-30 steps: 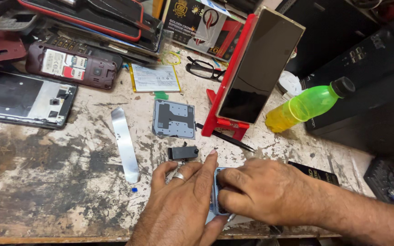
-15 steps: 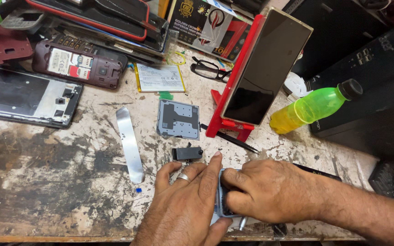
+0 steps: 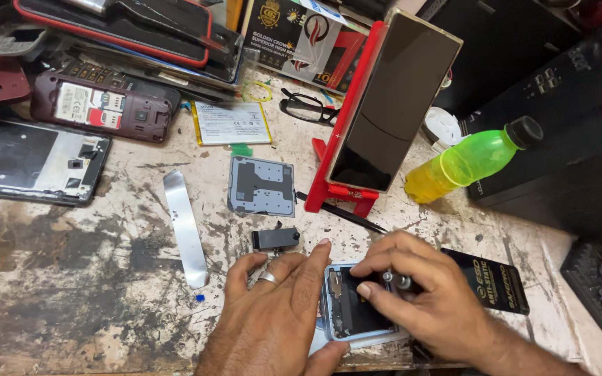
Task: The person uses a precision screwdriver to remove screws from a small electronic device on a cluttered workbench. They handle the device and its internal components while working in a repair shop environment.
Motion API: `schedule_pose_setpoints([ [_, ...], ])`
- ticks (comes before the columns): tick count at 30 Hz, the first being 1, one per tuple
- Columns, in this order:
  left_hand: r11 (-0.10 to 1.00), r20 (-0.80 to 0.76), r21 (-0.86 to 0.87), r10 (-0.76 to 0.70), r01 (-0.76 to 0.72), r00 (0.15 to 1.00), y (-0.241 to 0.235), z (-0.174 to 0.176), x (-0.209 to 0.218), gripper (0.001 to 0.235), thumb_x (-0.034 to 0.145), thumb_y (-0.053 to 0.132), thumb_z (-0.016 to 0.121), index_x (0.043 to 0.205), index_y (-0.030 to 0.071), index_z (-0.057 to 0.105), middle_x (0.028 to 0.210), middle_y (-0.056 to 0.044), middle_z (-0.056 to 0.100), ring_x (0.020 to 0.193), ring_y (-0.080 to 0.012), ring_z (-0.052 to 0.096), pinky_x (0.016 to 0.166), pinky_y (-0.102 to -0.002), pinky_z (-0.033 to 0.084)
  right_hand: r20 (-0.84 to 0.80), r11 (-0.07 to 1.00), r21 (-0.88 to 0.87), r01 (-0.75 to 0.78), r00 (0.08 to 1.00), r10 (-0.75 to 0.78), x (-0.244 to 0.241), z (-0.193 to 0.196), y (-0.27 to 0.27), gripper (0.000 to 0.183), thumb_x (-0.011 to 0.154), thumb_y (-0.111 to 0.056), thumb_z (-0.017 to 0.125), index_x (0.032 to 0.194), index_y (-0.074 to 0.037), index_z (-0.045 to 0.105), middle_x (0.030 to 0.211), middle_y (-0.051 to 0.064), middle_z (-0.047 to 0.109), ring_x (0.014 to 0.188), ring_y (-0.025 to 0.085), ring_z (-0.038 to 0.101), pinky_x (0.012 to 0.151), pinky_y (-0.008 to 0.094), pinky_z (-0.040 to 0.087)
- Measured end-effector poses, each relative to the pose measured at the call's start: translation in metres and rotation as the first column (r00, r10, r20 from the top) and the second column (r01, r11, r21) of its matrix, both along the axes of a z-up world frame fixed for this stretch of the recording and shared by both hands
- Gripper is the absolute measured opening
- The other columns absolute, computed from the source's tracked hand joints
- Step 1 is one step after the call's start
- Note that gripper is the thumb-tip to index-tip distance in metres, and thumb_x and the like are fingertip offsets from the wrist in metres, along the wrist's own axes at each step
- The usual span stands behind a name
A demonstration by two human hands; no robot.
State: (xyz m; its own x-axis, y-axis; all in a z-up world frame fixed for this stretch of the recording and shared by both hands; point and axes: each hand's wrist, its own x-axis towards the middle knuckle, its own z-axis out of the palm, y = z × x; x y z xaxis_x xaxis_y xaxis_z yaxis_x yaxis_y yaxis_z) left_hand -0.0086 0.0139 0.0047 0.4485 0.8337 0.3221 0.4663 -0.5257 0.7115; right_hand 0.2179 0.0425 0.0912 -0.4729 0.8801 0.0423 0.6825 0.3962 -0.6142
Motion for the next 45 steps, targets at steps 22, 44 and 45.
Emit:
schedule_pose_setpoints([
  [22,1.0,-0.053,0.01,0.02,-0.02,0.998,0.001,-0.004,0.006,0.112,0.073,0.047,0.084,0.154,-0.007,0.029,0.13,-0.023,0.061,0.135,-0.0319,0.049,0.11,-0.065,0.019,-0.165,0.981,-0.179,0.072,0.981,-0.102,0.014,-0.027,-0.015,0.021,0.083,0.0,0.075,0.101,-0.006,0.085,0.101,0.005,0.07,0.098,0.016,0.071,0.083,0.029,0.059],
  [44,0.999,-0.073,0.022,0.039,-0.038,0.997,0.0,-0.002,0.007,0.108,0.073,0.046,0.084,0.152,-0.007,0.033,0.125,-0.022,0.062,0.133,-0.0306,0.051,0.111,-0.064,0.021,-0.202,0.966,-0.235,0.107,0.967,-0.157,0.013,-0.023,-0.014,0.015,0.085,-0.005,0.077,0.098,-0.005,0.083,0.102,0.006,0.071,0.101,0.017,0.072,0.087,0.032,0.059],
  [45,0.999,-0.065,0.033,0.041,-0.039,0.997,0.0,-0.002,0.007,0.108,0.073,0.046,0.084,0.152,-0.007,0.033,0.126,-0.022,0.062,0.133,-0.0309,0.051,0.111,-0.064,0.022,-0.201,0.955,-0.252,0.159,0.956,-0.212,0.011,-0.022,-0.014,0.016,0.084,-0.005,0.077,0.099,-0.004,0.082,0.101,0.007,0.072,0.101,0.017,0.072,0.087,0.032,0.058],
])
